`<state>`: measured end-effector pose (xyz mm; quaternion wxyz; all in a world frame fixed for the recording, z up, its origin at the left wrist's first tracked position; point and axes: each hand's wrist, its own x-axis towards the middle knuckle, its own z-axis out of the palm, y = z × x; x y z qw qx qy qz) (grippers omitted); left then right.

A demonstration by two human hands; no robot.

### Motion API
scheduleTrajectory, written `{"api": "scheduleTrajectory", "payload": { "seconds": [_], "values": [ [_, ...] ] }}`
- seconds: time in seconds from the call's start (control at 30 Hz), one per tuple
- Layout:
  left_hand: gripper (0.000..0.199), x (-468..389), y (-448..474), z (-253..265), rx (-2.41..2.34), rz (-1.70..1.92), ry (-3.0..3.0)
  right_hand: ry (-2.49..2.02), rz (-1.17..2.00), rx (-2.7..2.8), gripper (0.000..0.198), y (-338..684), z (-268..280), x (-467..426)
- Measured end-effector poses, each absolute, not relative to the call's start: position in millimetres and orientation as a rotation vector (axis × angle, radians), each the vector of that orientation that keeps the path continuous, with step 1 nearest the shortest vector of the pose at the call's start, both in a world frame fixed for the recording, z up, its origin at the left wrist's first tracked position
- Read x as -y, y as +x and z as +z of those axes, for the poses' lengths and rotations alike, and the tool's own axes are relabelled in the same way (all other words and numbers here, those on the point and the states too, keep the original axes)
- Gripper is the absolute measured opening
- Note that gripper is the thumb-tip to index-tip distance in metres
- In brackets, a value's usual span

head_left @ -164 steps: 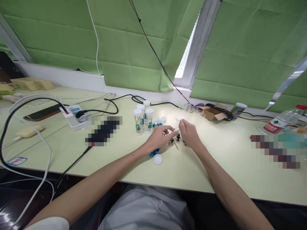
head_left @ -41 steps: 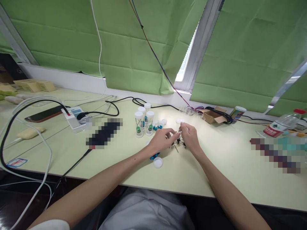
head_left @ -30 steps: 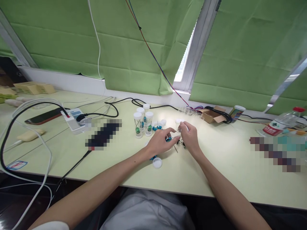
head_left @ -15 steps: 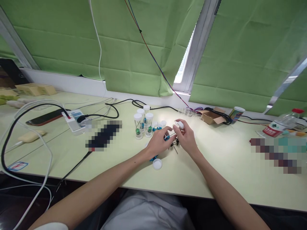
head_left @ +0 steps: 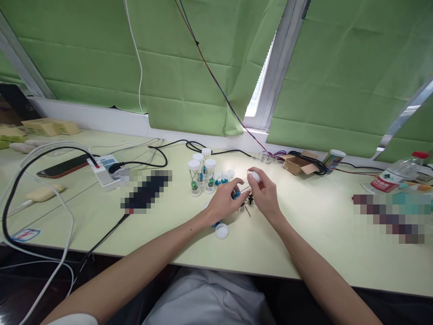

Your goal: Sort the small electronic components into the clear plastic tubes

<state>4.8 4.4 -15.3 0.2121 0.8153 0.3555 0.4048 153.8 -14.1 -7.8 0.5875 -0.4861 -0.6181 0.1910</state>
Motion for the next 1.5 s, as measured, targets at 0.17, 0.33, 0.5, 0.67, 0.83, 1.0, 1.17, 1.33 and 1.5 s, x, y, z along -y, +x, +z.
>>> {"api": "scheduleTrajectory", "payload": {
  "seconds": [0.17,0.33,0.5,0.67,0.83,1.0,1.17,1.33,1.5],
  "values": [
    [0.024,-7.9,4.4,-18.8,-0.977,1.203,2.367,-1.14,0.252,1.468,0.029,150.4,-9.5,18.1],
    [0.024,-10.3,-0.3,-16.5,-1.09,1.277,2.64,-1.094,0.057,1.55,0.027,148.2,-11.2,19.2],
    [0.022,-7.8,-0.5,-13.0,-1.379,1.197,2.755,-1.052,-0.005,1.634,0.027,148.2,-13.9,17.6],
    [0.02,-8.5,-3.1,-9.2,-1.433,1.055,2.62,-1.047,0.044,1.678,0.035,148.5,-16.9,15.6],
    [0.027,-15.4,-11.1,0.5,-1.506,0.979,2.504,-1.064,0.136,1.643,0.037,148.2,-16.3,15.2],
    [0.026,-20.7,-15.1,5.3,-1.569,0.94,2.496,-1.072,0.184,1.625,0.028,147.4,-15.8,14.4],
    [0.021,-22.8,-15.4,5.2,-1.693,0.93,2.448,-1.084,0.199,1.631,0.025,147.5,-16.0,14.1],
    [0.019,-21.1,-14.3,8.0,-1.82,0.947,2.452,-1.087,0.206,1.63,0.021,147.6,-15.9,13.1],
    [0.033,-17.6,-12.8,9.7,-1.866,1.008,2.466,-1.098,0.229,1.634,0.02,147.3,-16.0,12.7]
  ]
}}
